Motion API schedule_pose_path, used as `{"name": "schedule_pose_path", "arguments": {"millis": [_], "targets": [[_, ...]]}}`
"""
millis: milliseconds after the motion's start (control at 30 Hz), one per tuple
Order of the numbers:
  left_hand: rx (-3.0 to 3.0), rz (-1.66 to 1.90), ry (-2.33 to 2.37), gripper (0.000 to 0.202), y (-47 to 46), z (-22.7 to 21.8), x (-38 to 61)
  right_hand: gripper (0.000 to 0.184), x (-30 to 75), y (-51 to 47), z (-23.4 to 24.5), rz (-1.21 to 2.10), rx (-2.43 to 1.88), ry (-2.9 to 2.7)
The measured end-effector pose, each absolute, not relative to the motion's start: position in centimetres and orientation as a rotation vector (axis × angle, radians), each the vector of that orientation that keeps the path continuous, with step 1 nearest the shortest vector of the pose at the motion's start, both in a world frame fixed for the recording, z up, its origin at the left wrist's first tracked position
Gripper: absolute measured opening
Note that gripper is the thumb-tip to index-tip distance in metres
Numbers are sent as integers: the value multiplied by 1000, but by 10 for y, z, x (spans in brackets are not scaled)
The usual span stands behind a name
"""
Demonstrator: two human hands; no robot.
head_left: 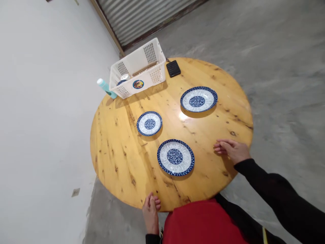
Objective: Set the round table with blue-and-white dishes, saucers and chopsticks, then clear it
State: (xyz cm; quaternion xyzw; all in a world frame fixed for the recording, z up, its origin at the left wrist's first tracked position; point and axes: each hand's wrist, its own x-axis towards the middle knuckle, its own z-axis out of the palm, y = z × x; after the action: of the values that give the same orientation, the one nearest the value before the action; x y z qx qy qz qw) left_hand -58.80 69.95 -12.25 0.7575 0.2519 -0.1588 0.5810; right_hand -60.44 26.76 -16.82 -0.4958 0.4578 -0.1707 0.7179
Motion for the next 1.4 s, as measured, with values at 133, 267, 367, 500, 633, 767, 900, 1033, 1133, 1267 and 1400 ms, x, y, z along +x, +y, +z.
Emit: {"name": "schedule_pose_path", "arguments": {"millis": [133,267,367,500,633,767,900,1033,1133,1267,1400], "targets": [[1804,-320,597,74,701,-123,-597,25,-639,308,-172,-320,-1107,1007],[1803,-318,616,76,693,-117,-605,36,-671,333,-173,-257,-1145,977],[1815,-340,587,74,685,-113,-610,37,-684,340,-172,-223,-1166,965],[1844,-372,581,73,679,-114,-619,39,-674,349,-166,-142,-1202,892],[1849,-359,604,73,680,-120,-633,40,-639,368,-157,-41,-1252,773],[1836,-349,654,72,685,-124,-651,30,-611,386,-158,-2,-1304,677],[1827,-337,711,74,687,-124,-670,24,-607,393,-164,2,-1321,666],[1796,-312,744,72,682,-126,-683,24,-609,394,-167,14,-1323,659],[1788,-297,751,72,677,-127,-687,25,-610,395,-166,22,-1311,651],[1803,-307,744,75,670,-122,-688,30,-613,394,-165,47,-1279,636],[1839,-322,732,72,665,-117,-689,42,-627,385,-167,65,-1195,642]]}}
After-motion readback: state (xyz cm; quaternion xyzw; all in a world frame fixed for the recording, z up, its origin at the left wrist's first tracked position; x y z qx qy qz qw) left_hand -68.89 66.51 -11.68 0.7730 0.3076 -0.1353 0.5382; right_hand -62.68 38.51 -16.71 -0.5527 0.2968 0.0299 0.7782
